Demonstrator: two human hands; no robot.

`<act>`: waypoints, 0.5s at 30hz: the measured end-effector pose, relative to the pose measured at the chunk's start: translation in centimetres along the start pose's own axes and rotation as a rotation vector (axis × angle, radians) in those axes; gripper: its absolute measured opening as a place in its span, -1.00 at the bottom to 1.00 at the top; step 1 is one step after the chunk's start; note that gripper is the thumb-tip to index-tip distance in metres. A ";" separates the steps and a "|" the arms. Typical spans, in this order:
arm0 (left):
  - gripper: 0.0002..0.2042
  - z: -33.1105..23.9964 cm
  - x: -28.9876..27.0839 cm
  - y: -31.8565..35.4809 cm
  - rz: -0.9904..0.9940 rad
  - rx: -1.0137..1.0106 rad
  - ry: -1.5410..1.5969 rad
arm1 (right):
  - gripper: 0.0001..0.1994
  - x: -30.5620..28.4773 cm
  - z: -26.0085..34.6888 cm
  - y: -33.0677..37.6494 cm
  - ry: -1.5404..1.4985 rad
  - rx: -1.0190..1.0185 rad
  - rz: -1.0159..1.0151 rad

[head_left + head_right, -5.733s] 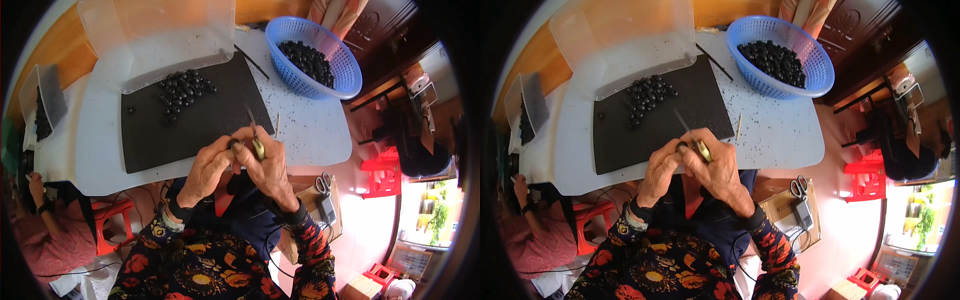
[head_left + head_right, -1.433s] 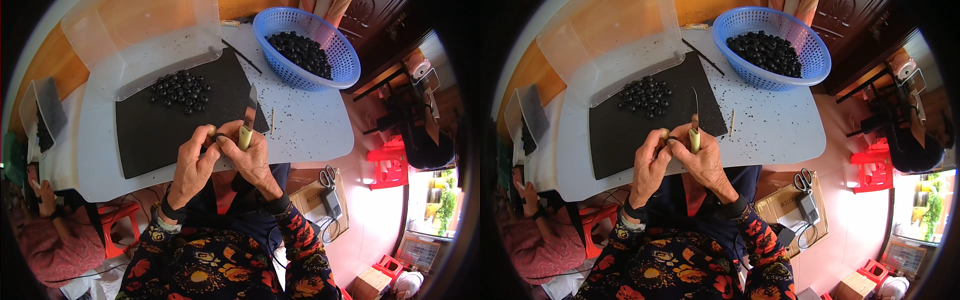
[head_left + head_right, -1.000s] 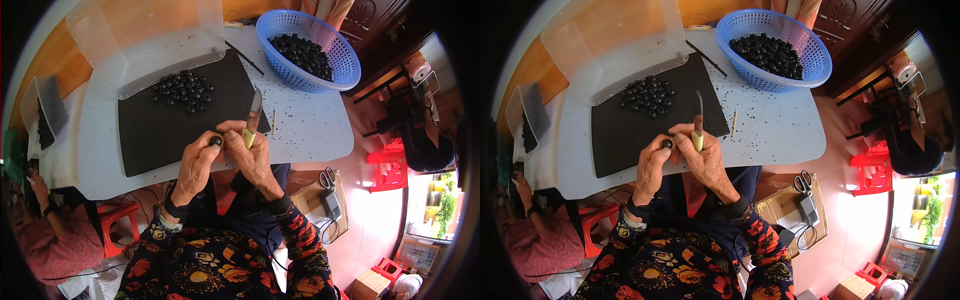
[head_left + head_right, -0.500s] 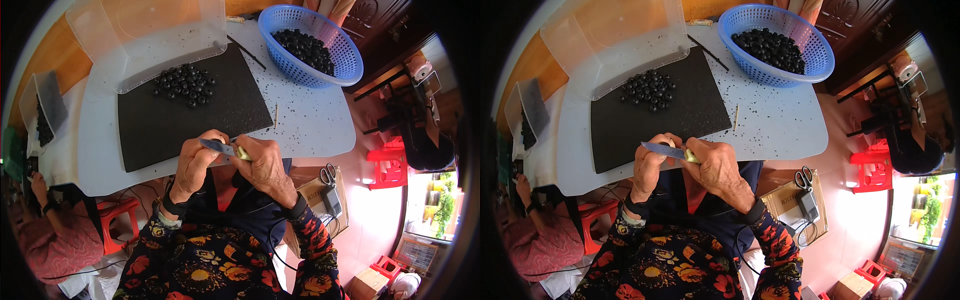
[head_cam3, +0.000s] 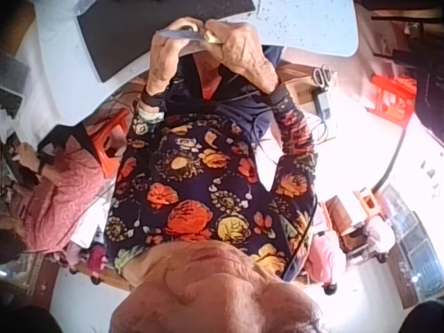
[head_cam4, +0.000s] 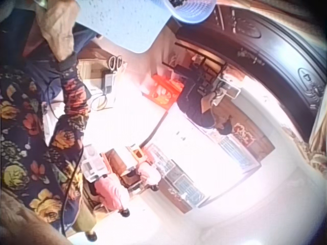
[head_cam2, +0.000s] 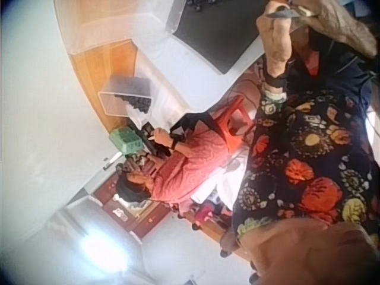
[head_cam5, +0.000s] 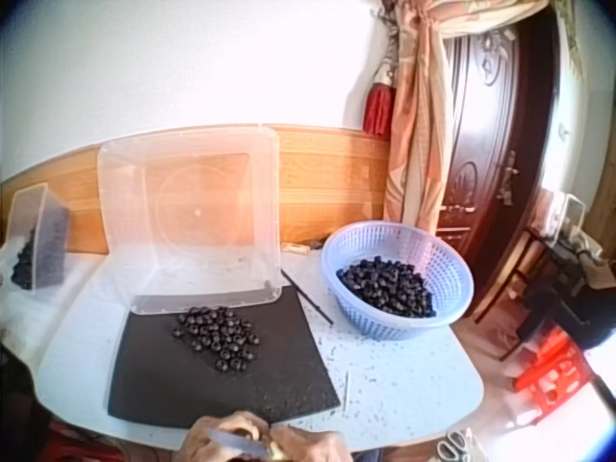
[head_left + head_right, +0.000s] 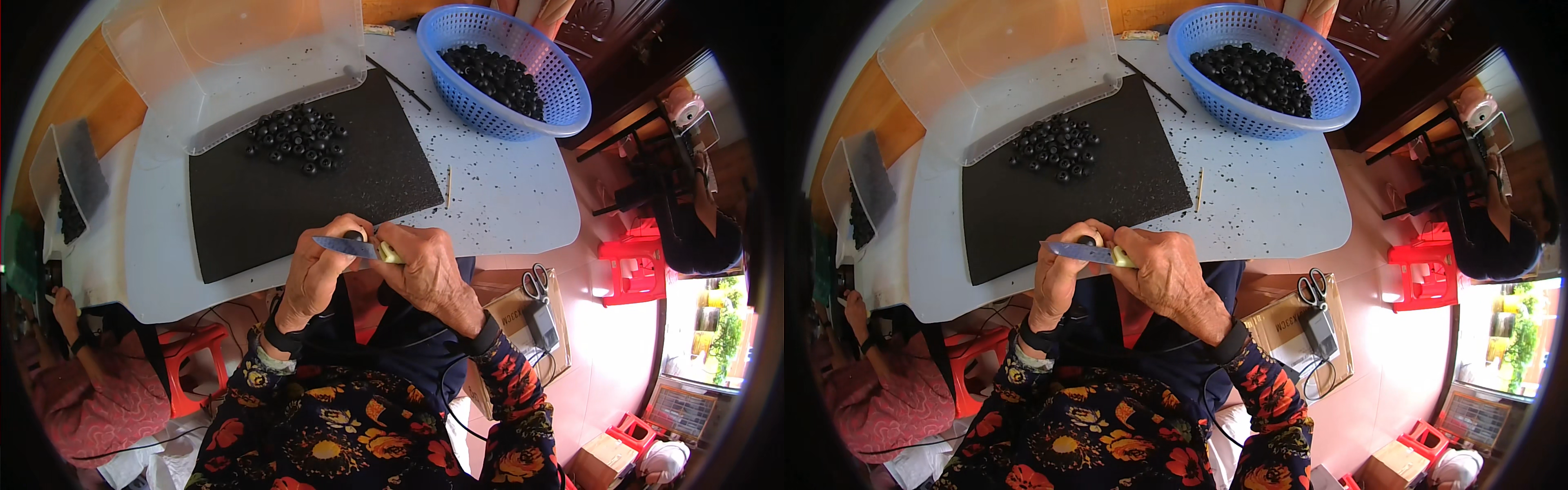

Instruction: The person is using a knife and a small stick to remove pits from small black fruits on a board.

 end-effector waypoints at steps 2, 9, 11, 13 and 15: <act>-0.73 0.1 0.1 0.0 0.026 0.009 -0.014 | -0.82 0.0 0.0 0.0 -0.029 -0.006 -0.006; -0.74 0.1 0.2 0.0 0.011 0.018 -0.008 | -0.85 -0.1 -0.2 -0.1 -0.036 0.006 0.025; -0.74 0.1 0.1 -0.1 0.005 0.014 -0.005 | -0.85 -0.2 -0.1 -0.1 -0.031 0.008 0.027; -0.73 0.2 0.1 -0.1 0.017 0.010 -0.029 | -0.84 -0.3 0.0 -0.2 -0.027 0.009 0.029; -0.73 0.0 0.3 -0.1 -0.007 -0.006 -0.007 | -0.85 -0.3 0.0 -0.3 -0.017 -0.002 0.060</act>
Point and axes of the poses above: each hand's wrist, its own y-axis away from the middle knuckle, its own x-axis out of the palm, z = x × y, the point moved 5 cm from there along -y, towards the middle knuckle, and after that the axes turned 7 degrees about y, right-handed, at the moved point
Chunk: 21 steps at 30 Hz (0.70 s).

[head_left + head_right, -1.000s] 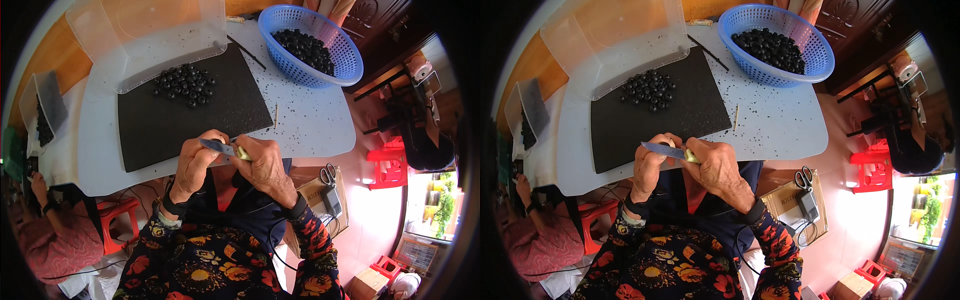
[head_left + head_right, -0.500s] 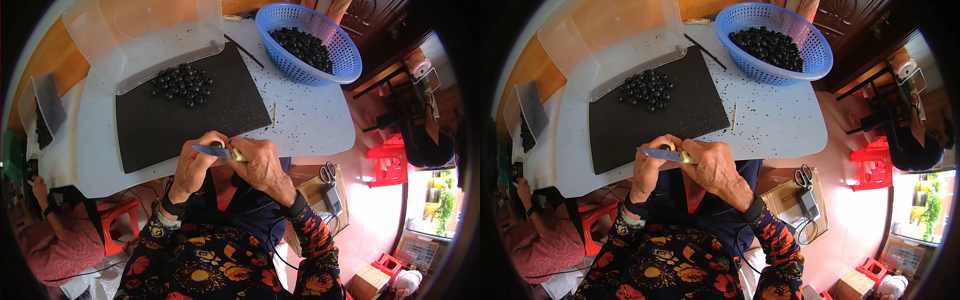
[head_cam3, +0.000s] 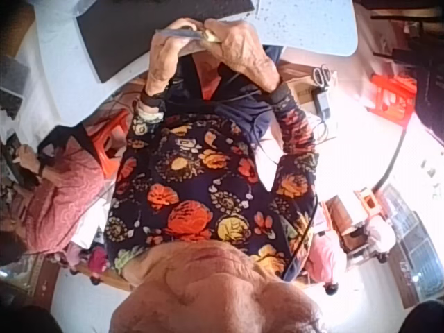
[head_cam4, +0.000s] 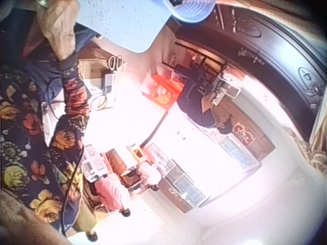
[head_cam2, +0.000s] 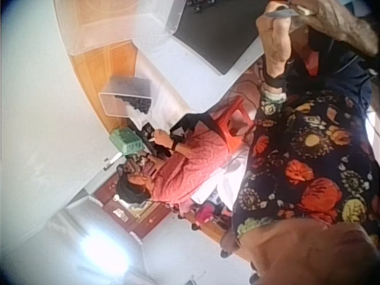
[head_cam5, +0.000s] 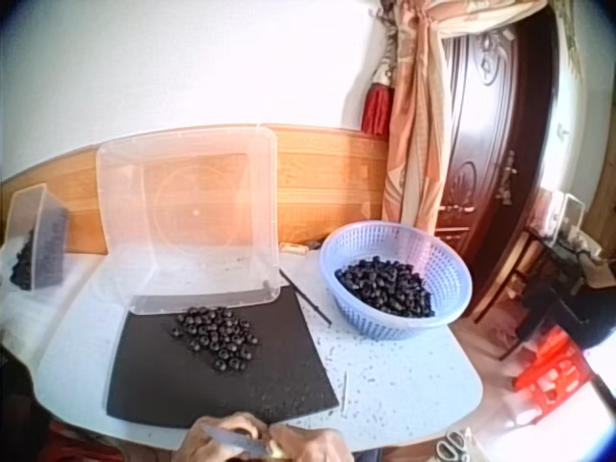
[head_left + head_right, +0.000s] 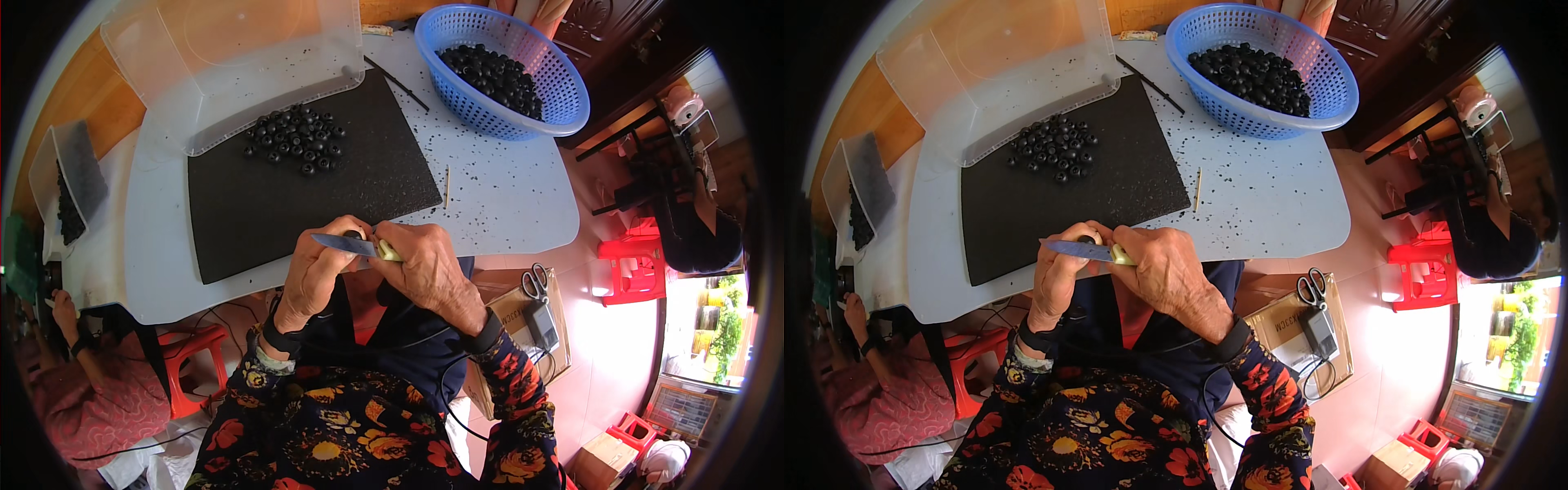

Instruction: The person is using a knife and a small stick to remove pits from small black fruits on a board.

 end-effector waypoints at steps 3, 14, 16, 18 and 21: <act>-0.75 0.2 -0.2 0.1 0.001 -0.015 0.011 | -0.80 -0.1 0.0 -0.2 0.034 -0.013 0.033; -0.88 -2.4 1.4 1.0 0.162 0.157 0.092 | -0.85 -0.9 -2.8 -1.3 0.063 0.243 -0.161; -0.88 -2.0 1.3 1.0 0.157 0.137 0.092 | -0.86 -1.0 -2.8 -1.0 0.026 0.221 -0.217; -0.87 -1.7 1.2 1.0 0.154 0.117 0.091 | -0.86 -0.9 -2.6 -0.7 -0.003 0.216 -0.200; -0.85 -1.3 0.7 0.9 0.128 0.118 0.079 | -0.85 -1.1 -1.8 -0.3 -0.037 0.146 -0.148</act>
Point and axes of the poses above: each hand's wrist, its own y-axis away from the middle knuckle, its own x-axis out of the palm, z = x × y, the point moved 5 cm from there along -y, towards the middle knuckle, and after that the axes turned 7 degrees about y, right-handed, at the moved point
